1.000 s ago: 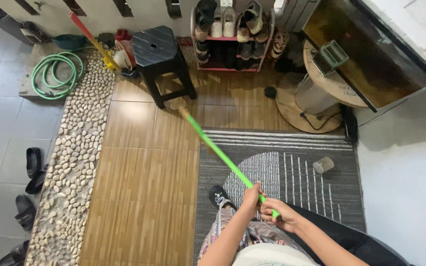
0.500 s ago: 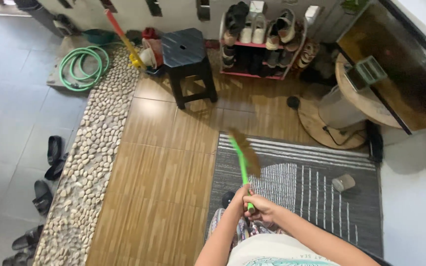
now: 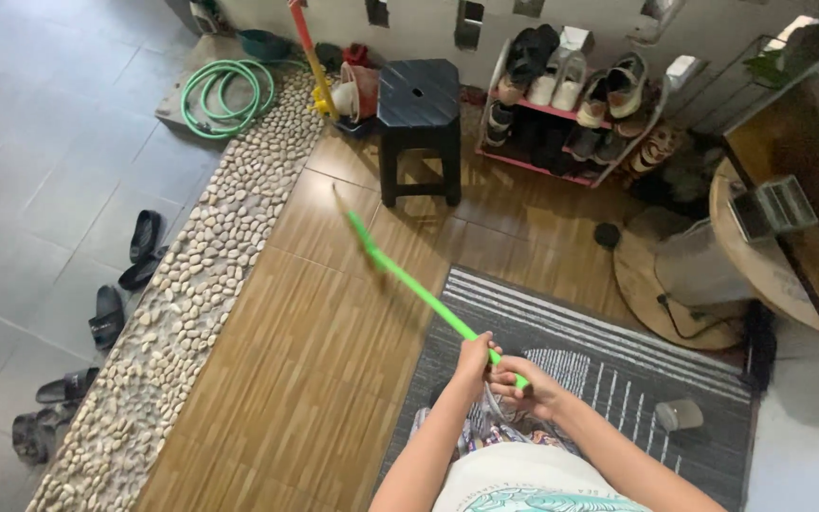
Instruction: The recorder is sweeping the floor and hallway area using a broom.
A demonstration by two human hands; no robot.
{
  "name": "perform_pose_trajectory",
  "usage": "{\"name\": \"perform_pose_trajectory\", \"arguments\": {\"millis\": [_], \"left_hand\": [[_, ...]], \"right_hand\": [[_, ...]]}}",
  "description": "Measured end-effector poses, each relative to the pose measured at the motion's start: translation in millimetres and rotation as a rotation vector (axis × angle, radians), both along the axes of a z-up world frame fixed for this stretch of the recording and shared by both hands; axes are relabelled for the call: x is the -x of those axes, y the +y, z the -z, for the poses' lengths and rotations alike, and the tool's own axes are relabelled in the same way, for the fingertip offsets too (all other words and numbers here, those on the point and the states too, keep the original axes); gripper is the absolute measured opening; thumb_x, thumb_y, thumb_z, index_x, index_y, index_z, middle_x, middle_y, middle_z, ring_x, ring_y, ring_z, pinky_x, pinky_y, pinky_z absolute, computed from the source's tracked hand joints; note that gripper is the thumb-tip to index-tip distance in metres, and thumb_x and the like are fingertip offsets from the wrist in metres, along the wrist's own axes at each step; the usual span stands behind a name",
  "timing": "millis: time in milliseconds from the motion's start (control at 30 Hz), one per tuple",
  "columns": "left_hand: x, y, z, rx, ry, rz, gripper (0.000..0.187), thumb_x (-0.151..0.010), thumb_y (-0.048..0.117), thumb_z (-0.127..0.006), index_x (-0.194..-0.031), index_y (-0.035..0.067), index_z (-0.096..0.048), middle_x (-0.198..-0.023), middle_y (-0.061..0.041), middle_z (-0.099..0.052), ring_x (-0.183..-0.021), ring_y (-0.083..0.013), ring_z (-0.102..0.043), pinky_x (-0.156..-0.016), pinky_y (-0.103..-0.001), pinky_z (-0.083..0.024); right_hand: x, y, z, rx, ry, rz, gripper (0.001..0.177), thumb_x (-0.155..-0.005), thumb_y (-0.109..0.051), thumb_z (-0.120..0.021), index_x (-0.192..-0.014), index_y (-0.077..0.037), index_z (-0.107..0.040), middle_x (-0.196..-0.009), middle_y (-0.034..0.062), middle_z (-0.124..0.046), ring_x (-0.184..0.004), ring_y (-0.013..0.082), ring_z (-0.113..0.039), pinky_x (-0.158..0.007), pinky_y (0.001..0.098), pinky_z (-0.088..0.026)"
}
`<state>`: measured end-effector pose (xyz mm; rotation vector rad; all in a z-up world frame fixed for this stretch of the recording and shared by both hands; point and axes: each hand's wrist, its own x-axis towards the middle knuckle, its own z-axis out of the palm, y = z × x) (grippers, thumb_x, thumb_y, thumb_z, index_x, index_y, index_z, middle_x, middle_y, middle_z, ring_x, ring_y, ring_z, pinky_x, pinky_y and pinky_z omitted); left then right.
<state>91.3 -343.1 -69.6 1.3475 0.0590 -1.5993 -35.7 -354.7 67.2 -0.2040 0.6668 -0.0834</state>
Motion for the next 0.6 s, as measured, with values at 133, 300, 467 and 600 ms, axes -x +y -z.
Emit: {"name": "perform_pose_trajectory", "arguments": {"millis": [133, 300, 467, 600], "left_hand": [[-4.2, -18.4, -6.0, 0.010, 0.097, 0.077, 0.029, -0.100, 0.027, -0.064, -0.077, 0.011, -0.057, -0.067, -0.004, -0.061, -0.060, -0.0161, -0.059, -0.059, -0.029, -0.050], [-0.1, -57.8, 40.9, 0.076, 0.211, 0.179, 0.032, -0.100, 0.041, -0.062, -0.077, 0.021, -0.057, -0.066, 0.005, -0.057, -0.052, -0.0142, -0.046, -0.044, -0.031, -0.039], [-7.7, -72.7, -0.6, -0.233, 0.314, 0.159, 0.034, -0.098, 0.058, -0.049, -0.087, 0.029, -0.063, -0.072, 0.007, -0.061, -0.055, -0.0134, -0.053, -0.044, -0.038, -0.044], [0.5, -82.2, 50.1, -0.272, 0.283, -0.028, 0.034, -0.096, 0.062, -0.051, -0.084, 0.030, -0.056, -0.063, 0.004, -0.050, -0.044, -0.0134, -0.044, -0.036, -0.035, -0.041]], "right_hand": [[-22.8, -12.4, -49.1, 0.181, 0.119, 0.022, 0.024, -0.093, -0.012, -0.053, -0.071, -0.013, -0.043, -0.060, -0.0044, -0.043, -0.047, 0.0079, -0.042, -0.044, 0.0250, -0.034], [-34.4, -62.4, -39.1, 0.392, 0.455, -0.214, 0.020, -0.094, -0.014, -0.059, -0.077, -0.009, -0.050, -0.067, 0.0029, -0.055, -0.052, 0.0143, -0.054, -0.045, 0.0249, -0.040], [-38.6, -113.0, 11.4, 0.169, 0.418, -0.364, 0.020, -0.094, -0.020, -0.060, -0.077, -0.009, -0.056, -0.065, 0.0097, -0.058, -0.045, 0.0137, -0.048, -0.035, 0.0238, -0.029], [-44.4, -150.3, 8.2, 0.021, 0.270, -0.622, 0.024, -0.092, -0.022, -0.060, -0.072, -0.011, -0.054, -0.058, 0.0082, -0.056, -0.035, 0.0087, -0.039, -0.032, 0.0218, -0.027]]}}
